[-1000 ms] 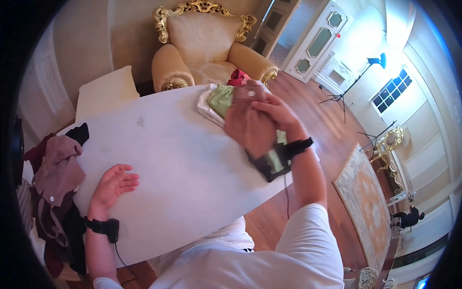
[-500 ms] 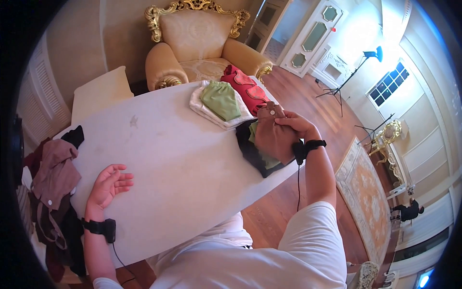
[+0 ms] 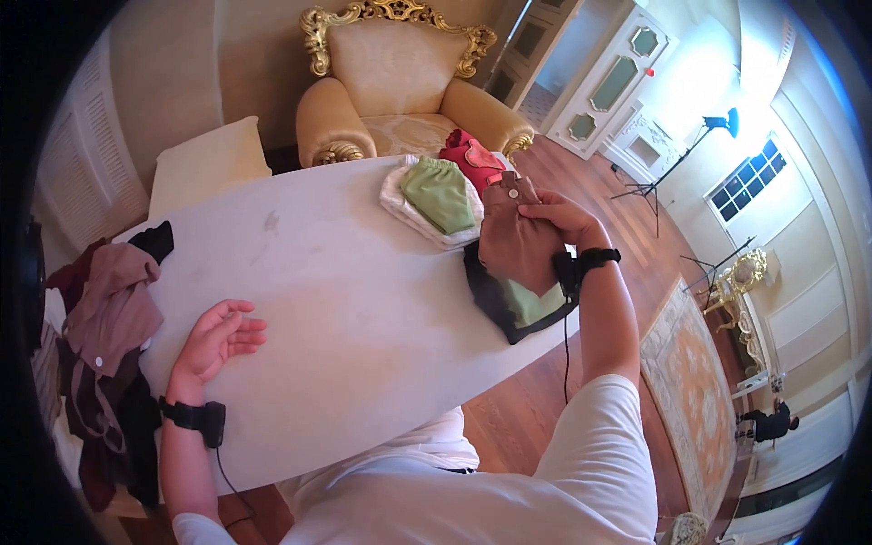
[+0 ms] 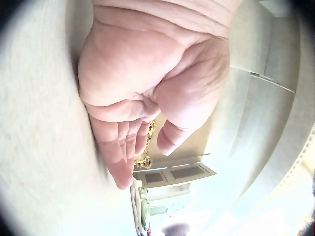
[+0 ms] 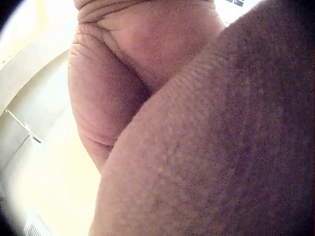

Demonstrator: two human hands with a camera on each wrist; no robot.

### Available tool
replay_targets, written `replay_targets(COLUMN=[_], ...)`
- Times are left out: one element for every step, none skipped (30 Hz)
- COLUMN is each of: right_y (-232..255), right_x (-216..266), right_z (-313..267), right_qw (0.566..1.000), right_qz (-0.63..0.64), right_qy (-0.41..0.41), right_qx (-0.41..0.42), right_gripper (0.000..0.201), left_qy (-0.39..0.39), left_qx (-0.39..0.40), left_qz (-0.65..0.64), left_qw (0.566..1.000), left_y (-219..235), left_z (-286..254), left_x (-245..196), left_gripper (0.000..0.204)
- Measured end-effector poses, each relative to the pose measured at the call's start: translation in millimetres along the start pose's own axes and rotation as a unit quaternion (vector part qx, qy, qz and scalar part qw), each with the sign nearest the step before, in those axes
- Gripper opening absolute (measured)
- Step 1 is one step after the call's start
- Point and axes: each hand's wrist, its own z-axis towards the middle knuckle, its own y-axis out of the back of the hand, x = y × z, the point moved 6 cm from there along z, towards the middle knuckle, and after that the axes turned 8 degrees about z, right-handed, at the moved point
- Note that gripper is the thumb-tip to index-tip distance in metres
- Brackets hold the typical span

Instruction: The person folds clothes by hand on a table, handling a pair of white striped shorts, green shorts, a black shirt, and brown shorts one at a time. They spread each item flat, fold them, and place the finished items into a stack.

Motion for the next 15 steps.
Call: replay_targets(right_y=[-4.9,-5.9,-5.6,-3.9,-0.5,4.7,8.5,12.6,17.2,21.5,26.6,32.9,38.7,43.9,48.6], right_x=[3.1,4.3,4.4,4.3,2.9,0.3,-1.7,-4.8,-8.4,-11.7,-16.5,-22.6,-28.8,-34.9,-41.0], right_z=[3.7,5.7,5.5,4.4,2.9,0.7,-2.0,-5.7,-10.3,-14.4,-16.9,-19.5,-21.5,-22.8,-23.2], right_qw=[1.0,1.0,1.0,0.999,0.999,0.998,0.998,0.998,0.997,0.997,0.996,0.996,0.995,0.995,0.995], right_qz=[-0.005,-0.015,-0.025,-0.034,-0.04,-0.046,-0.052,-0.049,-0.045,-0.041,-0.04,-0.039,-0.039,-0.029,-0.02], right_qy=[-0.001,-0.005,-0.01,-0.014,-0.022,-0.03,-0.038,-0.043,-0.049,-0.054,-0.063,-0.073,-0.082,-0.087,-0.092], right_qx=[0.009,0.005,-0.001,-0.007,-0.011,-0.015,-0.02,-0.026,-0.033,-0.04,-0.037,-0.035,-0.034,-0.031,-0.027], right_gripper=[0.049,0.049,0.049,0.049,0.049,0.05,0.05,0.048,0.047,0.045,0.047,0.049,0.051,0.051,0.05], left_qy=[0.0,0.0,0.001,0.002,0.003,0.005,0.007,0.008,0.01,0.012,0.014,0.016,0.017,0.017,0.017], left_qx=[0.001,0.003,0.005,0.004,0.003,0.003,0.002,0.0,-0.001,-0.002,-0.002,-0.001,-0.002,-0.003,-0.004], left_qz=[-0.003,-0.005,-0.008,-0.008,-0.007,-0.006,-0.004,-0.002,0.0,0.0,0.001,0.001,0.001,0.002,0.002], left_qw=[1.0,1.0,1.0,1.0,1.0,1.0,1.0,1.0,1.0,1.0,1.0,1.0,1.0,1.0,1.0], left_y=[0.7,1.4,1.7,1.7,0.8,0.0,-0.2,-0.6,-1.7,-1.8,-1.4,-1.7,-2.2,-2.4,-2.7], left_z=[-0.3,-0.5,-0.5,-0.5,-0.8,-1.1,-1.2,-1.3,-1.4,-1.4,-0.8,-0.3,0.0,0.0,0.4], left_x=[0.4,0.6,1.0,0.6,0.0,-0.3,-0.9,-1.5,-2.2,-2.3,-2.1,-1.9,-2.4,-3.1,-3.1], left_gripper=[0.031,0.031,0.031,0.031,0.031,0.03,0.031,0.031,0.031,0.031,0.031,0.031,0.031,0.031,0.031])
